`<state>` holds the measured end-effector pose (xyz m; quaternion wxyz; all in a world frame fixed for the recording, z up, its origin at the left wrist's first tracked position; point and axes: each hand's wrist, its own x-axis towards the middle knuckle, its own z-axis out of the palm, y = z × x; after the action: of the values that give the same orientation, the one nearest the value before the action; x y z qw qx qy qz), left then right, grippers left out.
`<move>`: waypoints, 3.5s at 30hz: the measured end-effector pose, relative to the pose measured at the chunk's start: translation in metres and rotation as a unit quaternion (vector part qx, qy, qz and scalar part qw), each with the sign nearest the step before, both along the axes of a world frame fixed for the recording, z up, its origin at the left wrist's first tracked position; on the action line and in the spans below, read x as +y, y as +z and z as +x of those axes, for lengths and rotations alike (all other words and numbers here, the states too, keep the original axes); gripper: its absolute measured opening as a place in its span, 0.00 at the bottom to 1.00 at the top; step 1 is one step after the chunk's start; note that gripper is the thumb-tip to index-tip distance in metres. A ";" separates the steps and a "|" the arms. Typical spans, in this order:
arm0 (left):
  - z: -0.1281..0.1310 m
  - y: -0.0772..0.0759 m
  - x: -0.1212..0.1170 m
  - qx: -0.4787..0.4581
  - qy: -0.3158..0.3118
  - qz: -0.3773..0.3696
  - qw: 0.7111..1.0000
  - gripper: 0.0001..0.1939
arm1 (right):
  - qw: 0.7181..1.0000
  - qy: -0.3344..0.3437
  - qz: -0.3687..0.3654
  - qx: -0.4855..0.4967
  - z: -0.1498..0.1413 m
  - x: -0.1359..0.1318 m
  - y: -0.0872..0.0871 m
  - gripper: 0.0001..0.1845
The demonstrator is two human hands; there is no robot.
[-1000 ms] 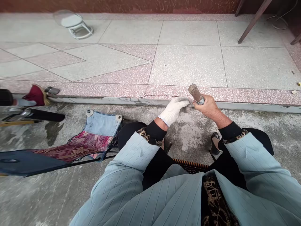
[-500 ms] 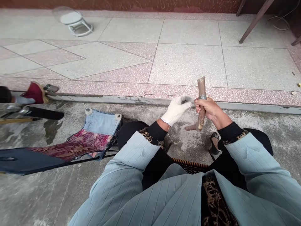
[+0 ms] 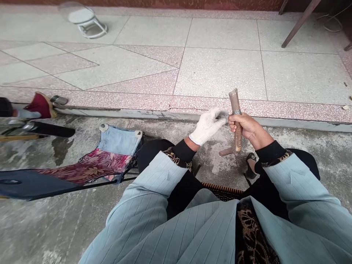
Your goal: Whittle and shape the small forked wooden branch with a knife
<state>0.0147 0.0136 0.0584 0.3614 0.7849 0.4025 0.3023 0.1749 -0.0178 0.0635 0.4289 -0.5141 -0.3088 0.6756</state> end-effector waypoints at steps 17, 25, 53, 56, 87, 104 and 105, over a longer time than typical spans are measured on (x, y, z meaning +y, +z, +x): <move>-0.002 0.004 0.002 0.198 -0.023 0.077 0.977 0.11 | 0.791 -0.061 0.127 -0.596 0.006 0.013 -0.018 0.10; 0.007 -0.002 -0.014 0.067 -0.097 -0.151 0.982 0.14 | 0.913 -0.140 0.066 -0.378 0.004 0.014 -0.023 0.05; 0.014 -0.023 -0.007 -0.157 0.066 -0.190 0.967 0.13 | 0.978 -0.117 0.074 -0.156 -0.005 0.010 -0.015 0.01; 0.013 -0.024 -0.006 -0.148 0.072 -0.195 0.967 0.11 | 0.971 -0.125 0.070 -0.190 -0.007 0.009 -0.013 0.02; 0.009 -0.021 0.007 -0.251 -0.012 -0.345 0.904 0.10 | 0.972 -0.012 0.064 -0.226 0.004 0.012 -0.017 0.04; 0.003 -0.013 0.010 -0.121 -0.019 -0.313 0.942 0.06 | 0.872 0.137 0.152 -0.446 0.008 0.007 -0.003 0.05; 0.004 -0.014 0.009 -0.128 -0.019 -0.311 0.942 0.06 | 0.863 0.141 0.162 -0.458 0.008 0.008 -0.004 0.05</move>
<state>0.0182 0.0230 0.0445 0.6416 0.5954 0.4124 0.2527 0.1832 -0.0096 0.0594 0.2164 -0.6402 -0.6445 0.3578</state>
